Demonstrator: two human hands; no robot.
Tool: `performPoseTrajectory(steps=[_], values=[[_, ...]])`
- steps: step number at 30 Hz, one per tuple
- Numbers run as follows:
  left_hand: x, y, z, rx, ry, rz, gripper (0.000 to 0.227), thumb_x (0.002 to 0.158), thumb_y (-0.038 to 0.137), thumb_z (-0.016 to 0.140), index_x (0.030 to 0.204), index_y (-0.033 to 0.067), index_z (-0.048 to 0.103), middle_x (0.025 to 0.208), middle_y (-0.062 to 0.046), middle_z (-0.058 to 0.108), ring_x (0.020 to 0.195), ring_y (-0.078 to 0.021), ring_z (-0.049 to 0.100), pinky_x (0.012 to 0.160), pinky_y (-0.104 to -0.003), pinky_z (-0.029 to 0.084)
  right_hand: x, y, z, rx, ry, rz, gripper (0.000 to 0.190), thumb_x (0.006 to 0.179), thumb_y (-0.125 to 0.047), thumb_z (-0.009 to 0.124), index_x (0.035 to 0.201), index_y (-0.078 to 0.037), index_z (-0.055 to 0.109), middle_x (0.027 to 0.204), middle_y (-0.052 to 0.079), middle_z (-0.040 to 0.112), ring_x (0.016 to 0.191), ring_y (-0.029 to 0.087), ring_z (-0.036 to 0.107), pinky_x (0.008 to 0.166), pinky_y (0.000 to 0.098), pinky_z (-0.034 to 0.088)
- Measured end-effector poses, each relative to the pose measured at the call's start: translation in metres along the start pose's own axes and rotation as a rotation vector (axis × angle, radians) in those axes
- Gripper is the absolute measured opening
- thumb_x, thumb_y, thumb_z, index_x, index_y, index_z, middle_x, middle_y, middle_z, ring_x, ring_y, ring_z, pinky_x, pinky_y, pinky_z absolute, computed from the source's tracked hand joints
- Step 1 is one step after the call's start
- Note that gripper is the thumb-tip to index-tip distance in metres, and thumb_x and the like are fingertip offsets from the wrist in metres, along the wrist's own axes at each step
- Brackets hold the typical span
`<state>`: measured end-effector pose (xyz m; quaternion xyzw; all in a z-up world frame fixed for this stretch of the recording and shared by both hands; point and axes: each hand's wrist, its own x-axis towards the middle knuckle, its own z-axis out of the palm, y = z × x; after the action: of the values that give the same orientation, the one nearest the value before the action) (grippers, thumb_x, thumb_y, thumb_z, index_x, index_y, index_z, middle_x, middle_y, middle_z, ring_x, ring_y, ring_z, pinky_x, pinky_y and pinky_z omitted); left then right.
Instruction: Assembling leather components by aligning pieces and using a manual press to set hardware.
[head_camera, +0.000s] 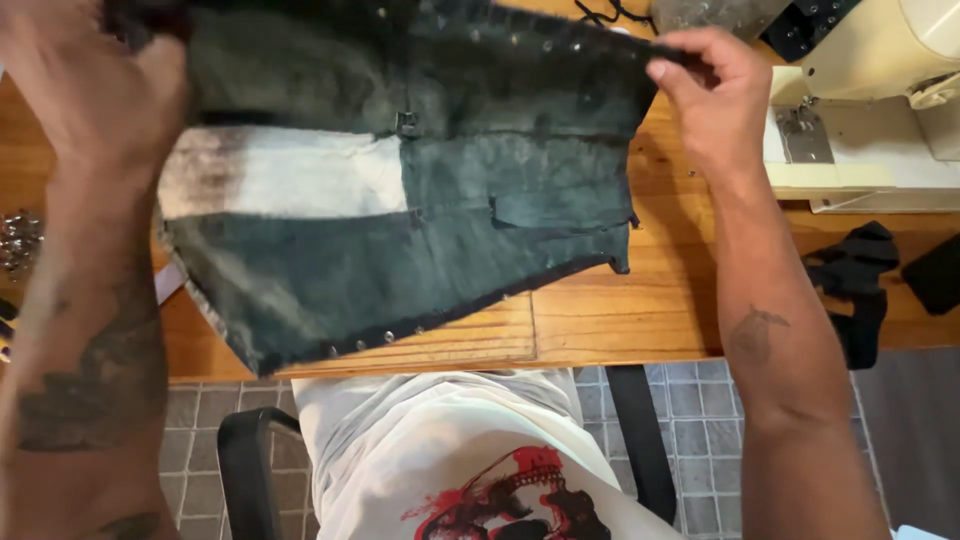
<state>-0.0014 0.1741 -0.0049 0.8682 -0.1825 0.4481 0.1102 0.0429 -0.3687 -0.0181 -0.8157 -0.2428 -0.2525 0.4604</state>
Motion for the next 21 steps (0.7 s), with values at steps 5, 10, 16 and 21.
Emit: performPoseTrajectory(steps=[5, 10, 16, 21], values=[[-0.023, 0.021, -0.014, -0.107, -0.024, 0.131, 0.014, 0.1, -0.017, 0.076, 0.106, -0.0096, 0.066, 0.116, -0.029, 0.073, 0.112, -0.038, 0.07, 0.096, -0.045, 0.056, -0.033, -0.022, -0.002, -0.175, -0.114, 0.024, 0.024, 0.098, 0.015, 0.073, 0.118, 0.001, 0.07, 0.116, 0.019, 0.072, 0.1, 0.025, 0.065, 0.086, 0.0336, 0.053], [-0.084, 0.056, -0.046, -0.116, -0.332, -0.092, 0.02, 0.09, -0.005, 0.073, 0.108, -0.0062, 0.065, 0.136, -0.031, 0.069, 0.127, -0.0409, 0.064, 0.097, -0.049, 0.057, -0.099, -0.018, 0.02, -0.497, 0.02, -0.385, 0.023, 0.081, 0.014, 0.064, 0.095, 0.001, 0.051, 0.097, 0.022, 0.059, 0.094, 0.033, 0.057, 0.084, 0.0398, 0.049], [-0.139, 0.131, -0.071, -0.068, -0.235, -0.426, 0.037, 0.089, 0.001, 0.091, 0.098, -0.0015, 0.056, 0.105, -0.019, 0.053, 0.094, -0.0346, 0.053, 0.067, -0.044, 0.044, -0.15, -0.049, 0.039, -0.384, -0.12, -0.126, 0.044, 0.098, -0.025, 0.078, 0.074, 0.003, 0.054, 0.072, 0.016, 0.058, 0.064, 0.03, 0.052, 0.06, 0.044, 0.038], [-0.151, 0.16, -0.072, -0.163, -0.237, -0.397, 0.022, 0.092, 0.019, 0.088, 0.092, 0.0068, 0.069, 0.114, -0.013, 0.062, 0.1, -0.0254, 0.062, 0.078, -0.037, 0.047, -0.149, -0.042, 0.029, -0.507, -0.412, -0.2, 0.047, 0.092, -0.049, 0.072, 0.119, -0.011, 0.072, 0.125, 0.013, 0.065, 0.116, 0.033, 0.059, 0.098, 0.0475, 0.035]])
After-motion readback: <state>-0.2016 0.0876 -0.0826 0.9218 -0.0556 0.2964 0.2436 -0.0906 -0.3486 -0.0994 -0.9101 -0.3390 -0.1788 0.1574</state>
